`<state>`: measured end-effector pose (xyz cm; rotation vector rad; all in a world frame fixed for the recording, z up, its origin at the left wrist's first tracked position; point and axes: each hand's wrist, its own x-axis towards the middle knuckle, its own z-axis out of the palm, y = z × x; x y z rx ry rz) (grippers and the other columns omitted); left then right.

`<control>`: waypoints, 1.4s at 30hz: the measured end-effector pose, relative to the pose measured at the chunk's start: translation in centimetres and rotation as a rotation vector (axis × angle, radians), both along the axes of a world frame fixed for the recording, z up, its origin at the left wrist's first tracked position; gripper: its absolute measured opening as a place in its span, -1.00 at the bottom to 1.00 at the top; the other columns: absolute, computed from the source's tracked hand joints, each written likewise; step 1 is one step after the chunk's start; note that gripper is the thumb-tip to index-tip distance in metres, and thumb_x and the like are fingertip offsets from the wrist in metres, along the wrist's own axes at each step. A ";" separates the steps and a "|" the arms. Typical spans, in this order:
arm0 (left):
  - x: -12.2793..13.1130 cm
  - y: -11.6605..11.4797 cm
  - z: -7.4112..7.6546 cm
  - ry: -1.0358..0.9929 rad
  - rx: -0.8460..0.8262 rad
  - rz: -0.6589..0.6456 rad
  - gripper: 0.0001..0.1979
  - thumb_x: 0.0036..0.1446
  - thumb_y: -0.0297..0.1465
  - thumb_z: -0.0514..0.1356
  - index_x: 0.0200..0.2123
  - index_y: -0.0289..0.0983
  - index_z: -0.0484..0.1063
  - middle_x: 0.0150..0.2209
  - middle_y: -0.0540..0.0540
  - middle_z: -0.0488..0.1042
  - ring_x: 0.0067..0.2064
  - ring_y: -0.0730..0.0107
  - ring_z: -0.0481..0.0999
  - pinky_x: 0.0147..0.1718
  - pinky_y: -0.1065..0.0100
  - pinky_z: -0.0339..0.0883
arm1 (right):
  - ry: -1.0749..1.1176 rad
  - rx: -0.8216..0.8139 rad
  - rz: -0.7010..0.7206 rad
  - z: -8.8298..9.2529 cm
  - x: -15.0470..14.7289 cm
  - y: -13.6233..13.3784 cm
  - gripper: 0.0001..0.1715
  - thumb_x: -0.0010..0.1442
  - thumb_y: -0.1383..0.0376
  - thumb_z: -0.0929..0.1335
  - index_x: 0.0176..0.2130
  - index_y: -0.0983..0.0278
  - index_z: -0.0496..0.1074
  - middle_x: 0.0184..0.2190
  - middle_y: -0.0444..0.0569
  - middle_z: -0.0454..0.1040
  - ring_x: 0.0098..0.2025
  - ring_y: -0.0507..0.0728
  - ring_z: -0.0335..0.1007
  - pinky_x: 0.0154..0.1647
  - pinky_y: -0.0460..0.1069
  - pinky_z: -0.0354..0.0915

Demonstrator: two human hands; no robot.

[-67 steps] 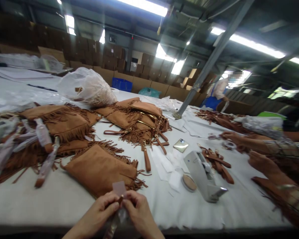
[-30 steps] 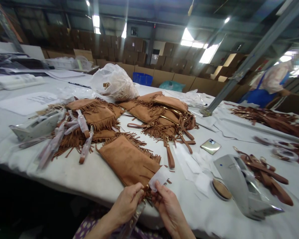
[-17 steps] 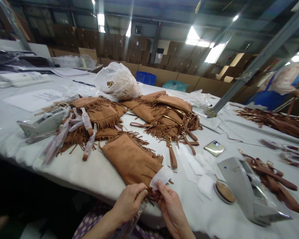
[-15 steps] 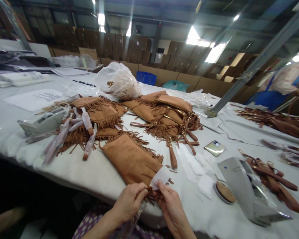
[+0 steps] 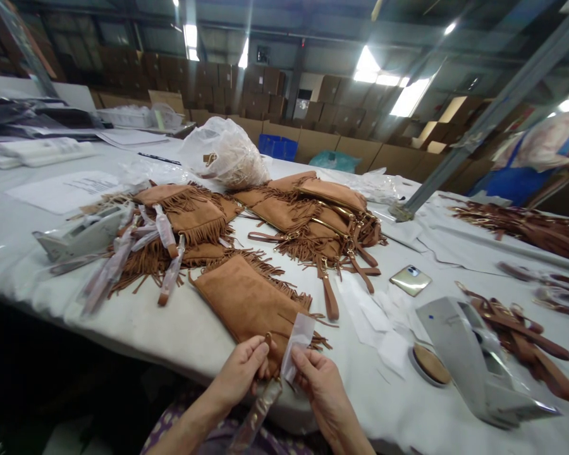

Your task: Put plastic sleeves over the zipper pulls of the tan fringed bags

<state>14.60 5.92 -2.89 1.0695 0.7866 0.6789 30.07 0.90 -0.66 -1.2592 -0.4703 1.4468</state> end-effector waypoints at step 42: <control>-0.4 1.0 0.7 0.156 0.038 -0.199 -0.55 0.04 0.00 0.19 -0.44 -0.33 0.33 -0.66 0.12 0.21 -0.67 0.60 0.10 -0.74 0.54 -0.02 | -0.221 0.030 0.321 1.0 -0.4 -0.7 -0.49 -0.05 -0.04 0.44 -0.62 0.36 0.44 -0.71 -0.16 0.31 -0.64 -0.07 0.02 -0.61 -0.11 -0.11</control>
